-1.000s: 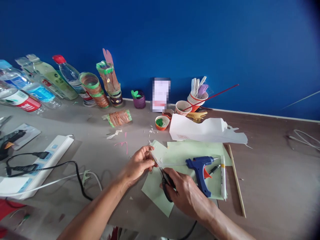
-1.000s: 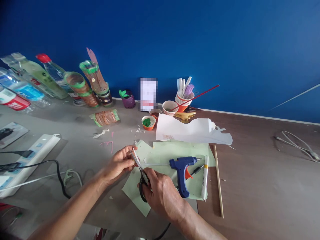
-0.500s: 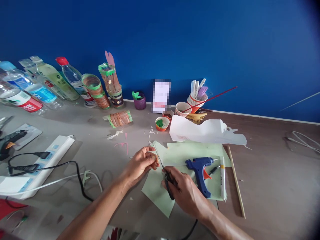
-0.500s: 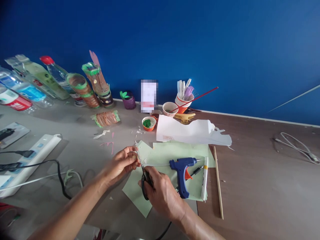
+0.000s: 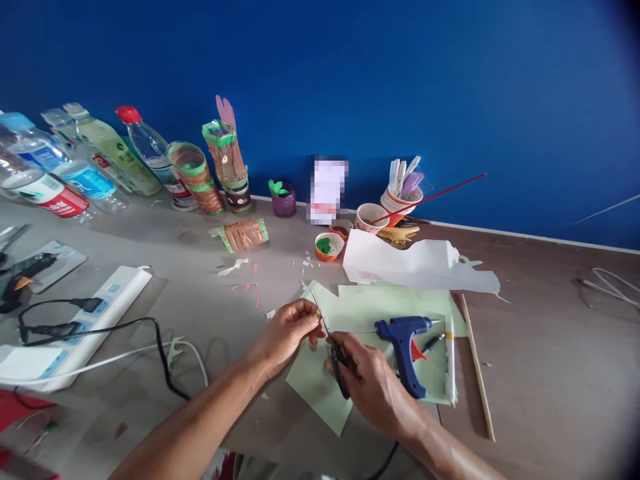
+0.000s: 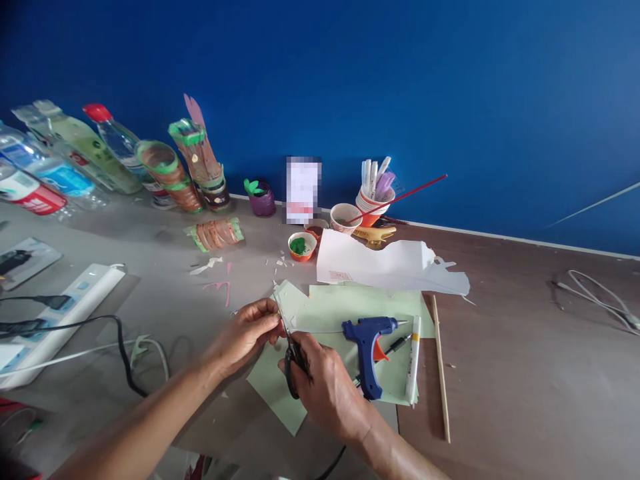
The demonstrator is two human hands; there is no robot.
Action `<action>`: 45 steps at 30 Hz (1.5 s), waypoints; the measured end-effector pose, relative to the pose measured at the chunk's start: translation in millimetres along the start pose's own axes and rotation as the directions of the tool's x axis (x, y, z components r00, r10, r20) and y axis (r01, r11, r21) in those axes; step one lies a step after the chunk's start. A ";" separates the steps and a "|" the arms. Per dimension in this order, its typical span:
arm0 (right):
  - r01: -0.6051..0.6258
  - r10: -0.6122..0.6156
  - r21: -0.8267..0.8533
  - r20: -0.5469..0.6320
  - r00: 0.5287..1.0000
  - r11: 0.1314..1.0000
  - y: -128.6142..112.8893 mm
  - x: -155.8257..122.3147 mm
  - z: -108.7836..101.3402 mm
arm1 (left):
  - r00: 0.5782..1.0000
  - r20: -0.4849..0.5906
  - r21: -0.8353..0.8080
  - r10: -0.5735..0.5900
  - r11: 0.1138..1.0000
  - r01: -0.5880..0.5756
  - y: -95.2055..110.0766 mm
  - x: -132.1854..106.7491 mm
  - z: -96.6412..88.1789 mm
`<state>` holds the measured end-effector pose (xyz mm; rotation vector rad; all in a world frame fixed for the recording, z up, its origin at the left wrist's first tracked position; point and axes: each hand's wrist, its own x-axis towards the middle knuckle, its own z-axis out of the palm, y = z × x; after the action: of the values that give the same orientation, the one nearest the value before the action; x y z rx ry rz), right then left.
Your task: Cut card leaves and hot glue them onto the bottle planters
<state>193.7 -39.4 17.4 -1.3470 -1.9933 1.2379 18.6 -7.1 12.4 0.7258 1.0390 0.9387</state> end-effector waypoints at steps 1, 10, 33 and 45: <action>0.000 0.000 -0.002 0.006 1.000 1.000 0.4 -0.3 -0.4 | 1.000 0.005 0.012 -0.003 1.000 0.003 0.6 -0.3 -0.3; -0.055 0.049 0.060 0.102 0.994 0.997 1.5 -2.8 -5.0 | 1.000 -0.011 0.220 -0.008 0.975 0.010 7.6 0.0 -6.6; -0.066 0.035 -0.178 -0.172 0.984 0.982 14.2 4.3 -18.1 | 1.000 0.020 -0.073 -0.001 0.997 0.003 6.7 5.9 -20.6; -0.102 0.001 -0.530 -0.188 0.982 0.842 16.6 9.0 -12.6 | 0.977 -0.173 -0.192 0.128 0.968 -0.161 10.2 8.6 -19.2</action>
<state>207.7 -23.8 8.5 -1.7052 -2.2728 0.5458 -0.5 6.3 11.1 0.5668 1.0189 1.2279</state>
